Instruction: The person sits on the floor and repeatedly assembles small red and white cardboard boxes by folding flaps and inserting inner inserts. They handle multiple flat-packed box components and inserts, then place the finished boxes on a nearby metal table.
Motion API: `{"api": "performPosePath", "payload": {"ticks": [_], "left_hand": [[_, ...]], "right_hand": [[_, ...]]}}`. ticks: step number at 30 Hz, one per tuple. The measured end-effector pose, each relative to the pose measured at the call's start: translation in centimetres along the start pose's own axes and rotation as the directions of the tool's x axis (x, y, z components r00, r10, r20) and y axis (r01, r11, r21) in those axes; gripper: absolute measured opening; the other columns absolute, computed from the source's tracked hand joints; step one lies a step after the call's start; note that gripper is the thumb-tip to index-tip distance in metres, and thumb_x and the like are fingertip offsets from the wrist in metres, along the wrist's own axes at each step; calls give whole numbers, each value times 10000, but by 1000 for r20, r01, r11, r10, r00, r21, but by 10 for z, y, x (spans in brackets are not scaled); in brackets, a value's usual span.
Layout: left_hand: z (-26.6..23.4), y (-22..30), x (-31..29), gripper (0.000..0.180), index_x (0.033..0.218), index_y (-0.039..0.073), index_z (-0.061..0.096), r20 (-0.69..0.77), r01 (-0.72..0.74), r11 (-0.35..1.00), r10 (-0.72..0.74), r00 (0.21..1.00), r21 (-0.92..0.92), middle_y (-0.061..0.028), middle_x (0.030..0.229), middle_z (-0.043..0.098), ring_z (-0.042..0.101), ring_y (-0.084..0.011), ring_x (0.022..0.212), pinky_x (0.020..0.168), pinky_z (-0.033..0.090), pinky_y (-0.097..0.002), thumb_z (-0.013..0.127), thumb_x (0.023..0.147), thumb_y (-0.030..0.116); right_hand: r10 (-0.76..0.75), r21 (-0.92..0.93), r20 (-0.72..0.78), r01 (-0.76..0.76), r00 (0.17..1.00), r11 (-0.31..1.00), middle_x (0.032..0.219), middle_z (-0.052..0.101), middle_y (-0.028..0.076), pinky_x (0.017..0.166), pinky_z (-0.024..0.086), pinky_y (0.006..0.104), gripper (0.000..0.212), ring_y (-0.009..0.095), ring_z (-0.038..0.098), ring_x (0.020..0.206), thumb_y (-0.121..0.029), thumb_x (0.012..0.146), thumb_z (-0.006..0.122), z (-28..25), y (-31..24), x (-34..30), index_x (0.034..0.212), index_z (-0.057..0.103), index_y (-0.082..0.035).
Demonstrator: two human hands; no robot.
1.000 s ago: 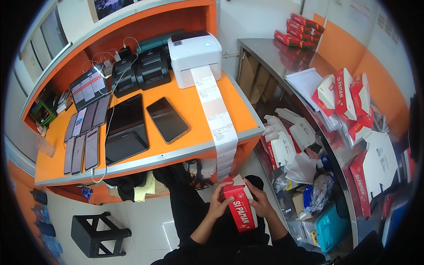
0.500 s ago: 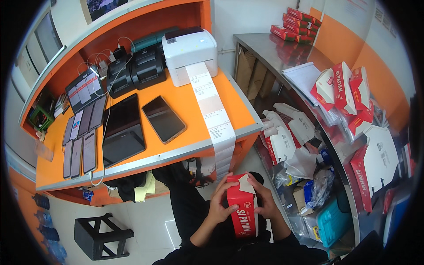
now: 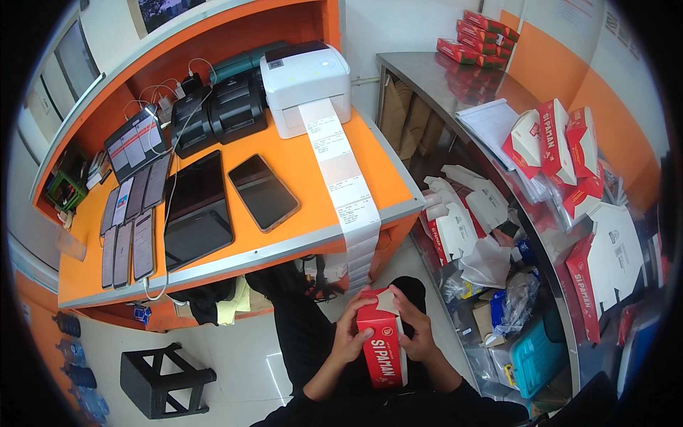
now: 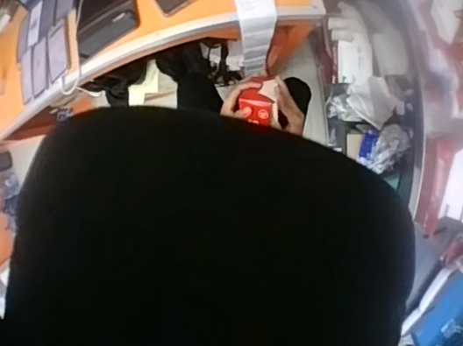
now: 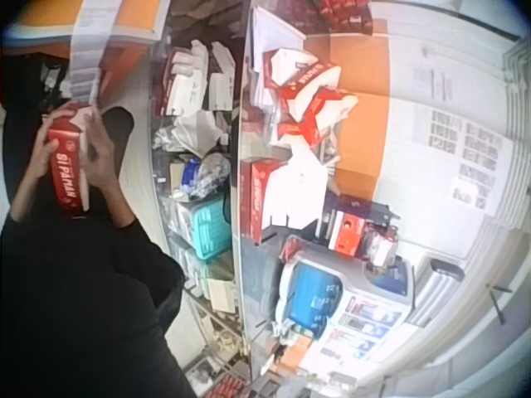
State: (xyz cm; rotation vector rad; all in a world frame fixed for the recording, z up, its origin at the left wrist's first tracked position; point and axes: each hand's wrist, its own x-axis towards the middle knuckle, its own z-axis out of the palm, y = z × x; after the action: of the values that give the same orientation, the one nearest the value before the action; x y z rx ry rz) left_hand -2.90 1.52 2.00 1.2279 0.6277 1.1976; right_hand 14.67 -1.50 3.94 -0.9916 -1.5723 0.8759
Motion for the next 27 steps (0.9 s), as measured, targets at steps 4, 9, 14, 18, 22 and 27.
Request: {"api": "performPosePath", "payload": {"ticks": [4, 9, 14, 18, 22, 27], "left_hand": [[5, 1, -1, 704, 1343, 42, 357, -2, 65, 998, -65, 998, 2, -196, 1405, 322, 324, -305, 1312, 1072, 255, -408, 638, 814, 412], [13, -20, -22, 817, 1441, 87, 41, 117, 306, 947, -294, 948, -97, -149, 1401, 270, 344, -277, 1283, 1065, 266, -407, 578, 881, 342], [6, -55, -40, 712, 1429, 155, 82, -37, 412, 781, -484, 875, -470, -143, 1362, 323, 440, -232, 1212, 954, 447, -373, 543, 910, 311], [-18, -77, -63, 635, 1369, 53, 263, -28, 544, 569, -706, 708, -617, -152, 1236, 510, 568, -246, 1087, 907, 494, -398, 527, 908, 400], [-32, -71, -82, 624, 1349, 43, 299, 78, 692, 609, -726, 683, -389, -153, 1208, 537, 578, -251, 1084, 909, 494, -409, 546, 897, 394], [-58, -67, -91, 670, 1361, 56, 270, 204, 758, 508, -758, 619, -410, -152, 1236, 510, 555, -242, 1116, 937, 476, -417, 590, 876, 390]], "right_hand": [[-20, -69, -18, 18, 1000, 997, 1415, 357, 240, 1043, 321, 378, 554, 346, 395, 1293, -231, 805, 592, 5, -3, 2, 1298, 478, -4], [242, 147, -210, -214, 947, 966, 1421, 350, 230, 1050, 313, 375, 611, 319, 385, 1301, -137, 815, 581, 10, 19, -3, 1368, 367, 12], [290, 135, 95, -301, 952, 944, 1500, 138, 228, 1120, 133, 379, 862, 282, 141, 1397, -165, 812, 652, 9, 40, -24, 1454, 100, -3], [416, 128, 360, -486, 835, 865, 1534, 23, 140, 1120, 151, 375, 1065, 248, 90, 1409, -158, 746, 719, 20, 44, -53, 1465, -62, -65], [429, 309, 386, -553, 817, 774, 1532, 51, 134, 1116, 163, 397, 1106, 254, 112, 1405, -147, 714, 743, 22, 45, -57, 1473, -59, -106], [437, 426, 438, -609, 786, 669, 1526, 107, 130, 1110, 187, 411, 1081, 249, 168, 1394, -125, 709, 735, 7, 62, -58, 1480, -23, -122]]}}
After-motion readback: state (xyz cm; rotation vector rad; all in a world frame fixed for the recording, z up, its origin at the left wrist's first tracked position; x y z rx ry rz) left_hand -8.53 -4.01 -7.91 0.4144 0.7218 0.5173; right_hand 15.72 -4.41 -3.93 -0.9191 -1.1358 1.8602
